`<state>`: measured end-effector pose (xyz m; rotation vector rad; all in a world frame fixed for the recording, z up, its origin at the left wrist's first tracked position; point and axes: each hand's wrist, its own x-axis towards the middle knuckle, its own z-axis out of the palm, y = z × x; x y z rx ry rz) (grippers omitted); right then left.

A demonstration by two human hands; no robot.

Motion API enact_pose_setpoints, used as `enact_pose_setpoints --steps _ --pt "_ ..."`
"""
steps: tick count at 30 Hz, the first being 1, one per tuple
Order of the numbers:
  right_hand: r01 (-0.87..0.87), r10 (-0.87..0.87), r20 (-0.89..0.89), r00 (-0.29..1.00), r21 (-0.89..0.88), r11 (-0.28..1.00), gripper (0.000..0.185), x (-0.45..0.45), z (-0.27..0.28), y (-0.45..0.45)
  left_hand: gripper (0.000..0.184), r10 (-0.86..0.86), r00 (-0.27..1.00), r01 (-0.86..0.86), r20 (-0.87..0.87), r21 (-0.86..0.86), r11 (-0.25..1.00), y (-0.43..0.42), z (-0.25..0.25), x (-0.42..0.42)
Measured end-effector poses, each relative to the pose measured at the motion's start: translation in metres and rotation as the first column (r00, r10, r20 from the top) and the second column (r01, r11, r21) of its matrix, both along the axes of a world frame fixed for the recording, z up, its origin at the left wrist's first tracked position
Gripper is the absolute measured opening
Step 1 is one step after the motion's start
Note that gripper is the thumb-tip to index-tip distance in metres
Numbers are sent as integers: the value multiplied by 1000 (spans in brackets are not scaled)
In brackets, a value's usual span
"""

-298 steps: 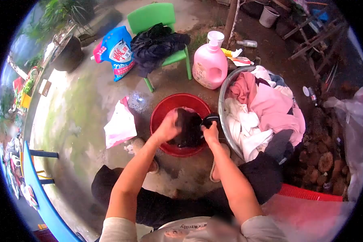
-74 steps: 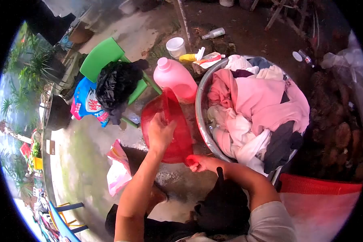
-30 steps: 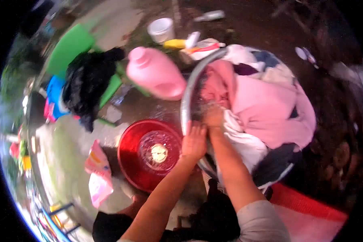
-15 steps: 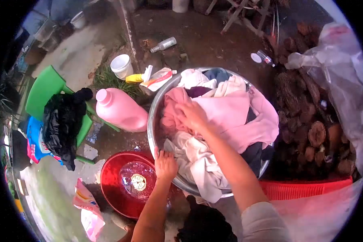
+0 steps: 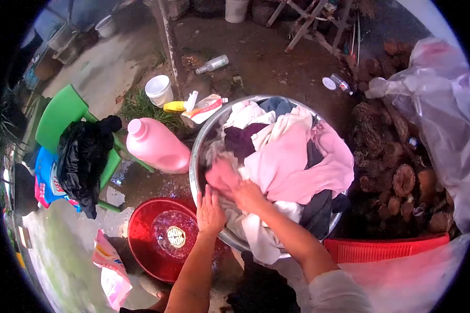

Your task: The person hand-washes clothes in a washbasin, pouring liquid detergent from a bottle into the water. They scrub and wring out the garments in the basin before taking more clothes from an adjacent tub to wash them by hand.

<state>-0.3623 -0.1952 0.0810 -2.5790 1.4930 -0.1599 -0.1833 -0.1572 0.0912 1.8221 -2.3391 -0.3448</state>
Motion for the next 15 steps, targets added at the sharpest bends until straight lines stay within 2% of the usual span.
enact_pose_setpoints --steps 3,6,7,9,11,12,13,14,15 --pt "-128 129 51 990 -35 991 38 -14 49 40 39 -57 993 32 -101 -230 973 0 10 1" --pt "-246 247 11 969 -41 968 25 -23 69 50 35 -93 977 75 -194 -99 992 0 20 4" --pt "-275 274 -12 962 -36 961 24 -22 72 50 33 -95 979 75 -178 -116 990 1 17 6" --pt "-284 294 -56 954 145 948 29 -17 79 32 30 -102 983 78 -150 -157 984 -2 8 5" --pt "-159 127 108 986 387 908 37 -14 75 0 27 -80 992 83 -93 30 996 -2 14 5" --pt "-75 -81 262 962 536 841 42 -13 58 -28 25 -77 995 84 -62 115 990 -5 15 5" --pt "-15 -187 350 918 503 864 34 -8 62 -59 24 -71 991 67 -111 -42 997 -3 2 4" --pt "41 -275 445 852 468 883 27 -2 67 -91 23 -79 992 77 -96 -25 997 -3 5 4" --pt "188 -282 305 910 304 934 20 -2 48 -124 23 -86 993 86 -79 -6 996 -3 9 5"
